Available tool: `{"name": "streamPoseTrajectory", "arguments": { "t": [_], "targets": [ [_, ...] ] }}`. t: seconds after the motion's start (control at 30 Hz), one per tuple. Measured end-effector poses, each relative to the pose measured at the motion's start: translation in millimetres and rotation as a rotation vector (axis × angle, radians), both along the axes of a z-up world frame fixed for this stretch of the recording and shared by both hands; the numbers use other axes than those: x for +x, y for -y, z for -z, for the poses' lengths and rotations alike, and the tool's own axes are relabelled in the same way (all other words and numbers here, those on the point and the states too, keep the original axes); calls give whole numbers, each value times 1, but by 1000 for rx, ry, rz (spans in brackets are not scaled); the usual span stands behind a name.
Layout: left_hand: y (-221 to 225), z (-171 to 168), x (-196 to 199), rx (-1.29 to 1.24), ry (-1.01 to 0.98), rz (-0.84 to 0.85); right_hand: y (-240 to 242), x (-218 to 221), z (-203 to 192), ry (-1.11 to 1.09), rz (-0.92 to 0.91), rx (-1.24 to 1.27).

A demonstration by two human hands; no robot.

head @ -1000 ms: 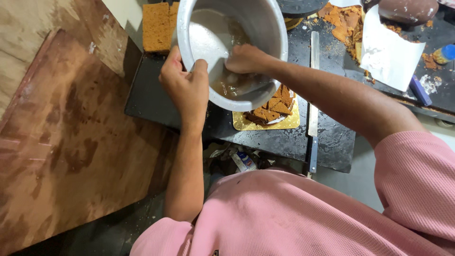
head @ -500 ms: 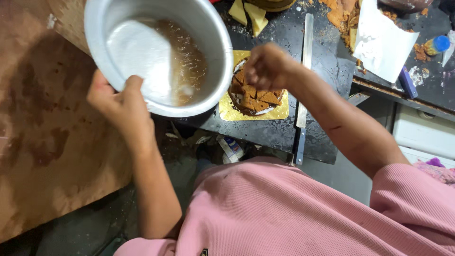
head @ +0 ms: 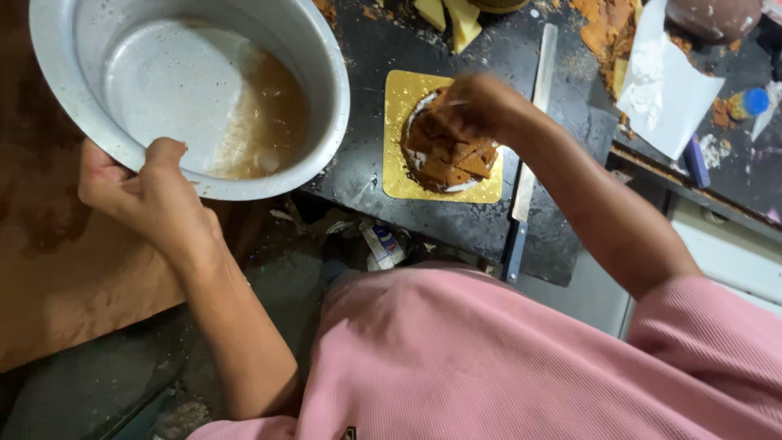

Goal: The person prepares a cake by dipping cake pieces into syrup in a pot, placing them onto a board, spreading cream with a spatula, and drizzling sauce from a bottle.

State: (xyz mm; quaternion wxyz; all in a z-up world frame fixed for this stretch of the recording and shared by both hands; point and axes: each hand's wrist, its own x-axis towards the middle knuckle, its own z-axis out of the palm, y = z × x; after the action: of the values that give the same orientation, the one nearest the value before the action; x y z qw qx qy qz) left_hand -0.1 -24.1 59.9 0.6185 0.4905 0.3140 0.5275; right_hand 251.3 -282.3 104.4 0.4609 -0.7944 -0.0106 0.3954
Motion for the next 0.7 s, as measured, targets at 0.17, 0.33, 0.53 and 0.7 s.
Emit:
{"name": "streamPoseTrajectory", "arguments": {
  "t": [0.17, 0.33, 0.53, 0.7],
  "targets": [
    [0, -3, 6, 44, -28, 60, 10, 38, 25, 62, -99, 273],
    [13, 4, 18, 93, 21, 130, 19, 53, 41, 194, -336, -129],
    [31, -5, 45, 85, 46, 219, 39, 77, 70, 422, -364, -199],
    [47, -14, 68, 154, 101, 330, 41, 48, 8, 518, -402, -177]
  ]
}}
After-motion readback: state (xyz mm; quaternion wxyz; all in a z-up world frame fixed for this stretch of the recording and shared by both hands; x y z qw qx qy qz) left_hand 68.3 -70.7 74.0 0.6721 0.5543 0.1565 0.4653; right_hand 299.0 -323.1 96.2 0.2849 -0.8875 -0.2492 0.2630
